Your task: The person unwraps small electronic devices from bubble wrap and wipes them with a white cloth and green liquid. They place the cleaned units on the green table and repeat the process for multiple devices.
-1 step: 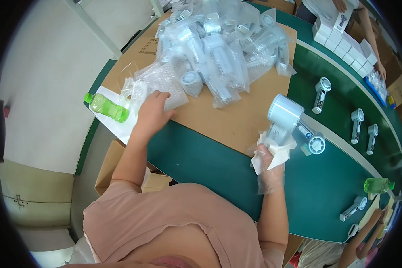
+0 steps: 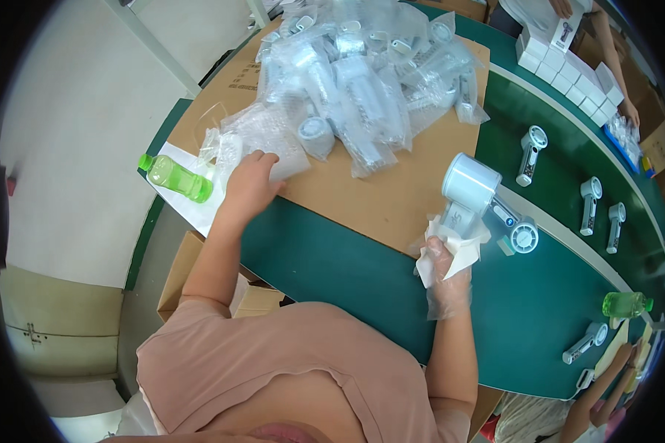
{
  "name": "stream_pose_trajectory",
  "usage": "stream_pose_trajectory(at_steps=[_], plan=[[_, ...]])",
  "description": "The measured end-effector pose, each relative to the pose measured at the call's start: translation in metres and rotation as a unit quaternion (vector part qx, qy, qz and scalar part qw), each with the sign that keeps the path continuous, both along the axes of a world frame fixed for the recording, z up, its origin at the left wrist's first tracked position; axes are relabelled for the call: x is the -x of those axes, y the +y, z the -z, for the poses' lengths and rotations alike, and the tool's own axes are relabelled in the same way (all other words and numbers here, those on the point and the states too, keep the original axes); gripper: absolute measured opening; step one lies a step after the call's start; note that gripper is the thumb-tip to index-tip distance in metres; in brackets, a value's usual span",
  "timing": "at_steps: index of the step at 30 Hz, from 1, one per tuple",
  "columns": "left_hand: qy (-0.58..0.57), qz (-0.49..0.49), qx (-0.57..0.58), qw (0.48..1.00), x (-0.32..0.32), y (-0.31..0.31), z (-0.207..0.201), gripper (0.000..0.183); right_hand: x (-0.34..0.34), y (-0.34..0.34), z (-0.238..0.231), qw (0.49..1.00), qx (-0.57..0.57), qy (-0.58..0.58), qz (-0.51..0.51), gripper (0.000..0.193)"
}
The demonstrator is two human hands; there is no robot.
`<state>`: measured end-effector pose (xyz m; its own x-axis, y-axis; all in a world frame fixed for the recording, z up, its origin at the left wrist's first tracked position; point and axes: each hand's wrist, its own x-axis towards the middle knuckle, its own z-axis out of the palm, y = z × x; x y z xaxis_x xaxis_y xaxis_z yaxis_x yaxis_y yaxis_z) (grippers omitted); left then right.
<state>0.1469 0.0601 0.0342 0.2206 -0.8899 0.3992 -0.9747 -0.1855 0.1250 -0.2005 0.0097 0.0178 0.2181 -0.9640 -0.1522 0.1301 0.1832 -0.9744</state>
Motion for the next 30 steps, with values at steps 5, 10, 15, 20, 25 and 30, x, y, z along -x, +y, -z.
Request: stream_pose_trajectory(at_steps=[5, 10, 15, 20, 25, 30], plan=[[0.161, 0.051, -0.027, 0.985, -0.001, -0.012, 0.0, 0.011, 0.004, -0.005, 0.011, 1.0, -0.018, 0.001, -0.014, 0.062], [0.339, 0.163, -0.104, 0.921, 0.083, -0.022, -0.008, 0.023, 0.016, -0.005, 0.007, 0.992, -0.045, -0.061, -0.098, 0.075], [0.232, 0.215, -0.06, 0.947, 0.118, -0.04, 0.044, 0.022, 0.019, -0.006, 0.01, 0.996, -0.046, -0.025, -0.077, 0.073], [0.205, 0.21, -0.12, 0.948, 0.112, -0.046, 0.047, 0.017, 0.022, -0.013, 0.006, 0.994, -0.049, 0.072, -0.059, 0.058], [0.336, 0.267, -0.215, 0.877, 0.093, -0.052, 0.038, 0.017, 0.026, -0.018, 0.016, 0.981, 0.016, 0.149, -0.127, 0.053], [0.668, 0.205, -0.221, 0.681, 0.084, -0.042, 0.052, 0.017, 0.017, 0.004, 0.001, 0.974, -0.039, -0.016, -0.222, 0.057]])
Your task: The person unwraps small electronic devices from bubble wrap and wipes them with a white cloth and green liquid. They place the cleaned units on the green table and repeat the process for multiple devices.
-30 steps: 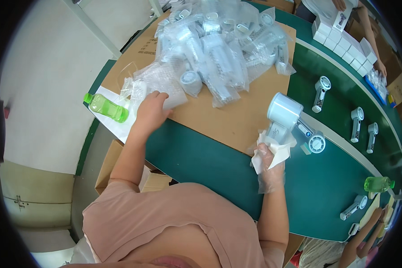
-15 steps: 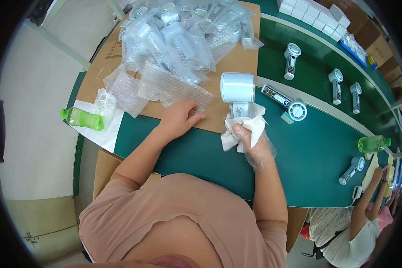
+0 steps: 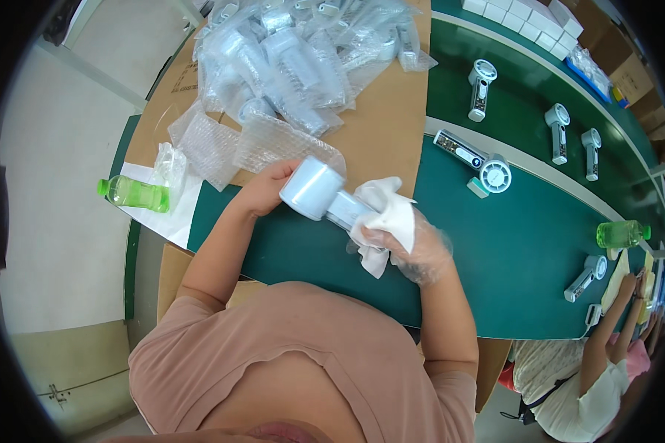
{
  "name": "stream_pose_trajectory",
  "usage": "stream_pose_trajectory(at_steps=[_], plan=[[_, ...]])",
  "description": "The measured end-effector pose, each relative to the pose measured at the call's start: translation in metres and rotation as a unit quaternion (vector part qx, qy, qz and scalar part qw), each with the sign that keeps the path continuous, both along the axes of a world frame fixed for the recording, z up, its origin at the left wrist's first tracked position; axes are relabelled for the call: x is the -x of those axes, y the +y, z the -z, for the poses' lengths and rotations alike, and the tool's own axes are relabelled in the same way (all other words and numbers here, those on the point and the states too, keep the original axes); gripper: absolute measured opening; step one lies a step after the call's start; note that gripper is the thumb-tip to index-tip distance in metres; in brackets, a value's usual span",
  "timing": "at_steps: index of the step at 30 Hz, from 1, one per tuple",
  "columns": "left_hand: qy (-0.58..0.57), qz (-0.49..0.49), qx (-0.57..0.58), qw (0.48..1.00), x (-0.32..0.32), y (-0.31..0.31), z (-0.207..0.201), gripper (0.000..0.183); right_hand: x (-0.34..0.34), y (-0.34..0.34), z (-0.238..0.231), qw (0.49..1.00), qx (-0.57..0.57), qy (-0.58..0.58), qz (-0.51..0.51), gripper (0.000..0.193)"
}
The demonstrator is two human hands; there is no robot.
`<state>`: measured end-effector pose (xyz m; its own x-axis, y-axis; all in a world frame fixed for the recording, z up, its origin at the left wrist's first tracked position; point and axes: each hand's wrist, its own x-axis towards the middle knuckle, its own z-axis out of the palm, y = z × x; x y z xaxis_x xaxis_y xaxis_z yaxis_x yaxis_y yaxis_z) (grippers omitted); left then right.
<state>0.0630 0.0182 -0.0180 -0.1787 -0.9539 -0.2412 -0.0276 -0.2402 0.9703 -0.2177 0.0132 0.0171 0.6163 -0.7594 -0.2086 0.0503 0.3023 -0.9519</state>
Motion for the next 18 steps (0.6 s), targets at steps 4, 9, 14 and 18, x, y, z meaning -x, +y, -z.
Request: stream_pose_trajectory(at_steps=[4, 9, 14, 18], plan=[[0.081, -0.03, -0.068, 0.994, -0.012, 0.002, 0.001, 0.014, -0.01, -0.015, 0.016, 0.961, 0.117, 0.25, -0.019, 0.055], [0.104, -0.051, -0.076, 0.99, -0.012, 0.0, 0.004, 0.015, -0.012, -0.008, 0.019, 0.989, -0.025, 0.134, 0.058, 0.053], [0.119, -0.055, -0.07, 0.989, -0.01, -0.001, 0.004, 0.014, -0.014, -0.012, 0.031, 0.986, -0.021, 0.134, 0.094, 0.054], [0.075, -0.064, -0.08, 0.992, -0.005, -0.003, -0.004, 0.015, -0.015, -0.011, 0.018, 0.966, 0.077, 0.243, 0.052, 0.052]])
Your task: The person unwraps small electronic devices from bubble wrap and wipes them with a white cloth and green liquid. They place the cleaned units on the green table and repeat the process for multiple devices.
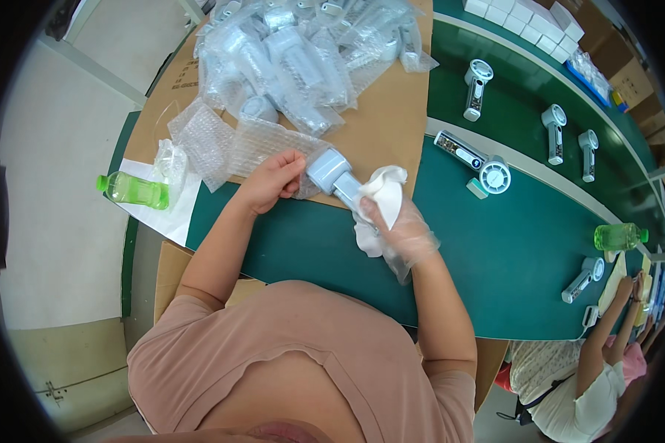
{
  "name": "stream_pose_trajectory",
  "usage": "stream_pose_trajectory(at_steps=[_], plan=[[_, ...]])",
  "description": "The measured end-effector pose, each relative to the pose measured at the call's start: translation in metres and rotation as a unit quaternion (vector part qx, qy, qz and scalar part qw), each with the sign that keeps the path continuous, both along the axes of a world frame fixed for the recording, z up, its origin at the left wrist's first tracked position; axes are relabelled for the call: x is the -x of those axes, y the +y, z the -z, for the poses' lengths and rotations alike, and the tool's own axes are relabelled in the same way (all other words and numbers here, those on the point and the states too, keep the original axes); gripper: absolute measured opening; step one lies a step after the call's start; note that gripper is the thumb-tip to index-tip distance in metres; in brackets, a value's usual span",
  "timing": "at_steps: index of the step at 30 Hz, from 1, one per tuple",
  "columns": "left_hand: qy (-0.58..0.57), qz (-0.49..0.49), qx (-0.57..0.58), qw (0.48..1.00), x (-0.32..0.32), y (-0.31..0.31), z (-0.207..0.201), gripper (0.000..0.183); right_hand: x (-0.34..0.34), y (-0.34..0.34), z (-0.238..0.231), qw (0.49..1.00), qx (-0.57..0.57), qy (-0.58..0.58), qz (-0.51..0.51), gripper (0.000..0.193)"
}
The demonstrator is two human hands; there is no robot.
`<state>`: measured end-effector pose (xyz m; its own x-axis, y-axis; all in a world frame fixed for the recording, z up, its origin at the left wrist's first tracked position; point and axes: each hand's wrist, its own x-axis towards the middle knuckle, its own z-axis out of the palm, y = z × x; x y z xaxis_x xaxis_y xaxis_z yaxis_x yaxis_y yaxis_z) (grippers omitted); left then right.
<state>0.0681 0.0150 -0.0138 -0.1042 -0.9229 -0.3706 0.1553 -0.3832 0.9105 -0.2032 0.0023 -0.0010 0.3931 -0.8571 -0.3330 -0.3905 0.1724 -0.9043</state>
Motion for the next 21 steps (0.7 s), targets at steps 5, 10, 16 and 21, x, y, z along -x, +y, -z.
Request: stream_pose_trajectory(at_steps=[5, 10, 16, 21], plan=[[-0.22, 0.031, 0.033, 0.975, 0.006, 0.001, 0.003, 0.013, 0.022, -0.009, -0.018, 0.994, 0.019, 0.03, -0.102, 0.051], [-0.415, 0.029, 0.218, 0.883, 0.026, 0.007, -0.02, 0.011, 0.037, -0.008, -0.019, 0.978, -0.088, -0.156, 0.106, 0.052], [-0.284, 0.031, 0.103, 0.953, 0.023, 0.0, -0.01, 0.007, 0.023, 0.004, -0.02, 0.959, -0.1, -0.235, 0.127, 0.056], [-0.035, -0.013, -0.018, 0.999, 0.003, -0.005, 0.0, 0.009, 0.009, -0.007, -0.012, 0.993, 0.064, 0.059, -0.076, 0.053]])
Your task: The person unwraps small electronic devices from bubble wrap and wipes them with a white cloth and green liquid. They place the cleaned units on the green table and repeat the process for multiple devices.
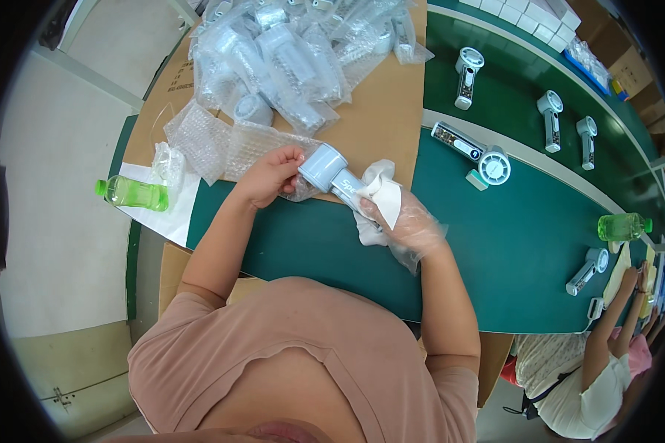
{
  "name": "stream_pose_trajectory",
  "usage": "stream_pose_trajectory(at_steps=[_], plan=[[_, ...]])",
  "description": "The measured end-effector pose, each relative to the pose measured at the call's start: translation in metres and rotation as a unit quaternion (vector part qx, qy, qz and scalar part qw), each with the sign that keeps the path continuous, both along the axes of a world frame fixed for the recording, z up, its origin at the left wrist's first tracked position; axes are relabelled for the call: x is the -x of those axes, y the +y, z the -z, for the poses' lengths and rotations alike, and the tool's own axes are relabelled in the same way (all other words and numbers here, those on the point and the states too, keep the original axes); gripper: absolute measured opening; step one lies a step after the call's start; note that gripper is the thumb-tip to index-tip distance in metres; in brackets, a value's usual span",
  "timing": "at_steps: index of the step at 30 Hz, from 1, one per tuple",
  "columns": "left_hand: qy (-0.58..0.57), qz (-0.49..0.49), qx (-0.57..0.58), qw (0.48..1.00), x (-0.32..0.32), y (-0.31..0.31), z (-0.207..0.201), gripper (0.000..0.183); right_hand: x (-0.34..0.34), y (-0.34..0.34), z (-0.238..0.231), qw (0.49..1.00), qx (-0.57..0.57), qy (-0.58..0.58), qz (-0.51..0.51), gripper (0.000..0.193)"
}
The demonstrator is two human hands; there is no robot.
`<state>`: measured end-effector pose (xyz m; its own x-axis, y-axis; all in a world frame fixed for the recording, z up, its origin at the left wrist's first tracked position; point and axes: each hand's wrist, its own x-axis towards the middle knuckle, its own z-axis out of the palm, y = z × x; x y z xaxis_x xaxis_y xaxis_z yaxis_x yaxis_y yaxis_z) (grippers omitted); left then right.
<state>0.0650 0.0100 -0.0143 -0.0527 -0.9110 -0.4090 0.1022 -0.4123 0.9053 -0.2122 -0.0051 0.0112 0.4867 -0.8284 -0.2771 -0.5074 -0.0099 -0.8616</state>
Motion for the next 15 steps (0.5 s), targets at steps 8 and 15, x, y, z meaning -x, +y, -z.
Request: stream_pose_trajectory(at_steps=[8, 15], plan=[[-0.188, 0.085, 0.02, 0.978, 0.009, -0.008, -0.022, 0.015, 0.0, 0.0, 0.009, 0.997, -0.021, -0.07, -0.029, 0.038], [-0.429, 0.087, 0.252, 0.863, 0.031, -0.012, -0.032, 0.012, -0.008, -0.008, 0.009, 0.989, 0.073, -0.022, -0.123, 0.033]])
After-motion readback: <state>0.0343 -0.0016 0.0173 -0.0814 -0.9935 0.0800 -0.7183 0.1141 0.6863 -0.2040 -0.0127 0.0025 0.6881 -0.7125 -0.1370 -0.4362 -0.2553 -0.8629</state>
